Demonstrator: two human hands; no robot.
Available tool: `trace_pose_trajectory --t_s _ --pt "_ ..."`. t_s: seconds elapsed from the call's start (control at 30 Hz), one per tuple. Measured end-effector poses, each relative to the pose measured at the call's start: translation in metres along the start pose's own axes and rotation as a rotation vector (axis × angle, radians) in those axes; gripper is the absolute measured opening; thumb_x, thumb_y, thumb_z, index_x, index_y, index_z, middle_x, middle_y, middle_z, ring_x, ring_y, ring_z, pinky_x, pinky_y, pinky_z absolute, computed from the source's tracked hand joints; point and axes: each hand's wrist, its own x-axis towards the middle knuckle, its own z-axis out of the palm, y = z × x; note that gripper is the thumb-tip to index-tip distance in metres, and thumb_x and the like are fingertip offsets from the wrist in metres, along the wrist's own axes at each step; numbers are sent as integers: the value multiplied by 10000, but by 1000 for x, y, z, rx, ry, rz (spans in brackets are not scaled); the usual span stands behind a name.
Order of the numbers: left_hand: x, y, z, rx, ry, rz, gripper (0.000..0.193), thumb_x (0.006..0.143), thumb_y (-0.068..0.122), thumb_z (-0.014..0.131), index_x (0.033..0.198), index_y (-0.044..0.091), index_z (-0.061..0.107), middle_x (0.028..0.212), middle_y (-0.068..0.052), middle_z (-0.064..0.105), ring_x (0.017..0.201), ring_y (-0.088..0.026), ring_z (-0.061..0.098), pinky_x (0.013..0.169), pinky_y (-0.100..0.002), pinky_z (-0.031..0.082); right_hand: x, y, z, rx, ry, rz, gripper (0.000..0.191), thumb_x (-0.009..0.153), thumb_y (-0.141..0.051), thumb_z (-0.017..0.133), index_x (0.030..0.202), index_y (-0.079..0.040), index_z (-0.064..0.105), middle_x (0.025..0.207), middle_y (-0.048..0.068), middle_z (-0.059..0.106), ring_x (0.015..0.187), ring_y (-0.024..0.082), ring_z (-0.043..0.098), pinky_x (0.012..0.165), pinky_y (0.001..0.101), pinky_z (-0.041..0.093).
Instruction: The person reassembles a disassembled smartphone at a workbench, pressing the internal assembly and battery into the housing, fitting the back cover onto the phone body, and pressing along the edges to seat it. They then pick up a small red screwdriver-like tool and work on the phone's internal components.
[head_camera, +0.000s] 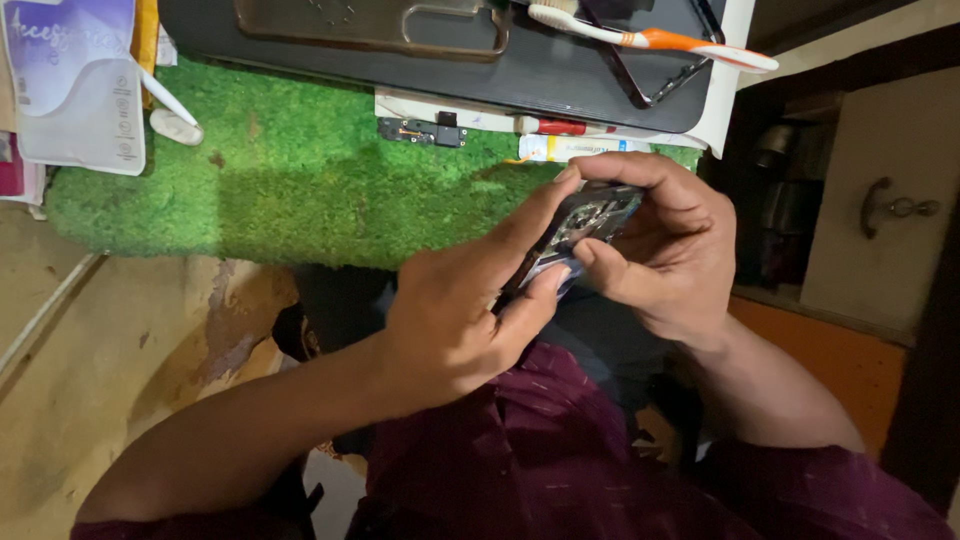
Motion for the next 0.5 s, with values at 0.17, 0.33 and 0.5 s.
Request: trace_pose_trajectory --t_s 0.17,0.33,0.5 --pt "0 5 3 25 -10 -7 673 1045 99 747 1614 116 388 872 -59 702 600 -94 665 565 -271 522 -5 2 2 -26 -10 4 404 964 45 778 1328 81 606 1228 100 689 1094 102 672 990 236 562" --pt "-1 11 6 24 -23 -4 637 1071 113 733 1598 109 375 874 -64 706 631 -99 681 588 -265 532 -11 -4 -2 -61 3 36 413 948 42 782 1328 87 626 1167 100 702 1020 94 677 931 230 569" --pt "7 12 -1 17 -28 -50 667 1033 131 747 1603 106 400 863 -60 704 662 -115 681 608 -292 524 -2 -9 2 -152 -10 42 390 944 39 778 1303 93 636 1166 90 696 1026 85 663 941 218 552"
